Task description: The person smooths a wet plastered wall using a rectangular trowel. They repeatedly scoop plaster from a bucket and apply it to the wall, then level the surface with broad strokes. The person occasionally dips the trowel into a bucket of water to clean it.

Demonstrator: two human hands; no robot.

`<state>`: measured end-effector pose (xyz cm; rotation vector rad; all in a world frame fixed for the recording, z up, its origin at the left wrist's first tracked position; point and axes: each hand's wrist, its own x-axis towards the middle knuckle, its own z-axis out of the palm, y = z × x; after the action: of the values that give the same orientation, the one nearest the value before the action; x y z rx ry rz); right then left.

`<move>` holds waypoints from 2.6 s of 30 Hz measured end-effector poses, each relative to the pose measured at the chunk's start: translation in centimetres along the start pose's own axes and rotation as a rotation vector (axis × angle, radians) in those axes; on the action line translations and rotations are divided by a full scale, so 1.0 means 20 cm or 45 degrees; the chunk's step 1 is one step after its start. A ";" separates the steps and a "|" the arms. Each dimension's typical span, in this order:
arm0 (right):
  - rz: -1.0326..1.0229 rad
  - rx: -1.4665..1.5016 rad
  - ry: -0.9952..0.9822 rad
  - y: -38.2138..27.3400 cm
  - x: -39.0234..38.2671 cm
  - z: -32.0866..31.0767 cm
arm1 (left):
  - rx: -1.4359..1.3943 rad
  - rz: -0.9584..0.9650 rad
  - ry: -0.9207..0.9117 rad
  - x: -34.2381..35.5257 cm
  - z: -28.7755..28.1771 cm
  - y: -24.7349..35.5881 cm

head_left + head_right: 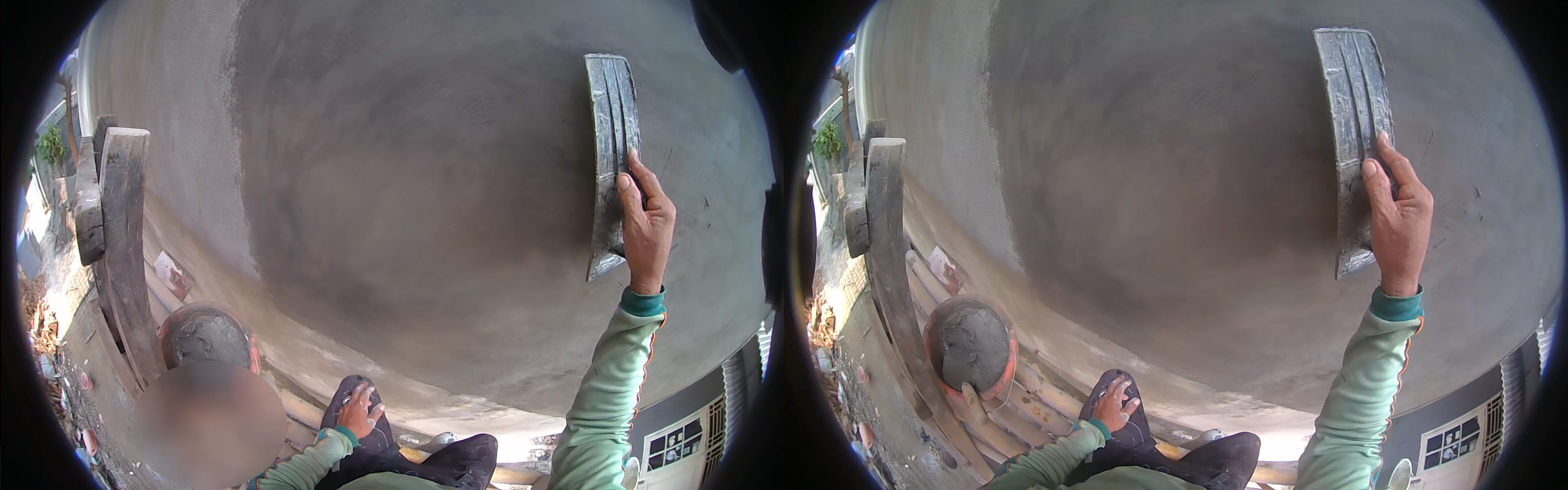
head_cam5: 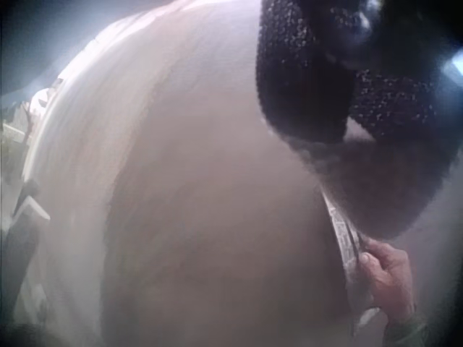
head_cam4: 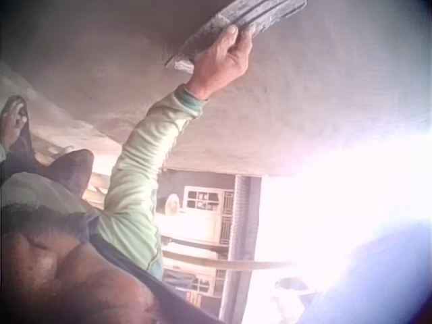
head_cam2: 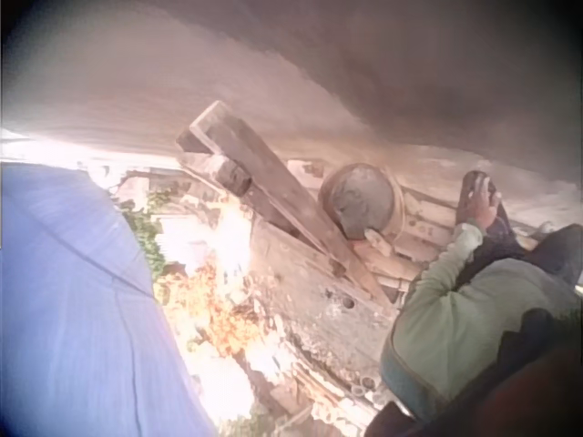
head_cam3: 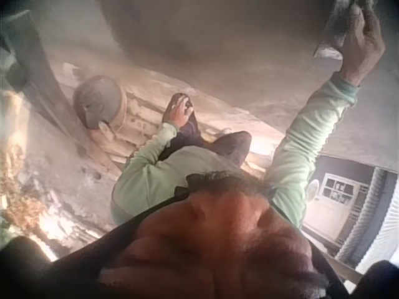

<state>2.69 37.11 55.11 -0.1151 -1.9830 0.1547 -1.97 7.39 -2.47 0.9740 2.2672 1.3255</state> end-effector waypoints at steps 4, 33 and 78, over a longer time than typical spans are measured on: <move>-0.102 -0.355 -0.398 -0.13 -0.40 0.42 | 0.014 -0.032 0.001 -0.01 -0.05 0.02; -0.456 -0.670 -1.228 -0.45 -0.66 1.33 | -0.158 -0.045 0.079 0.01 -0.03 -0.01; -0.277 -0.331 -0.413 -0.50 0.01 0.38 | -0.268 -0.282 0.455 0.00 -0.12 -0.36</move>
<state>-4.50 26.86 53.82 -0.0426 -2.3164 -0.2411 -6.07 3.49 -7.43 0.4280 2.3353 1.7005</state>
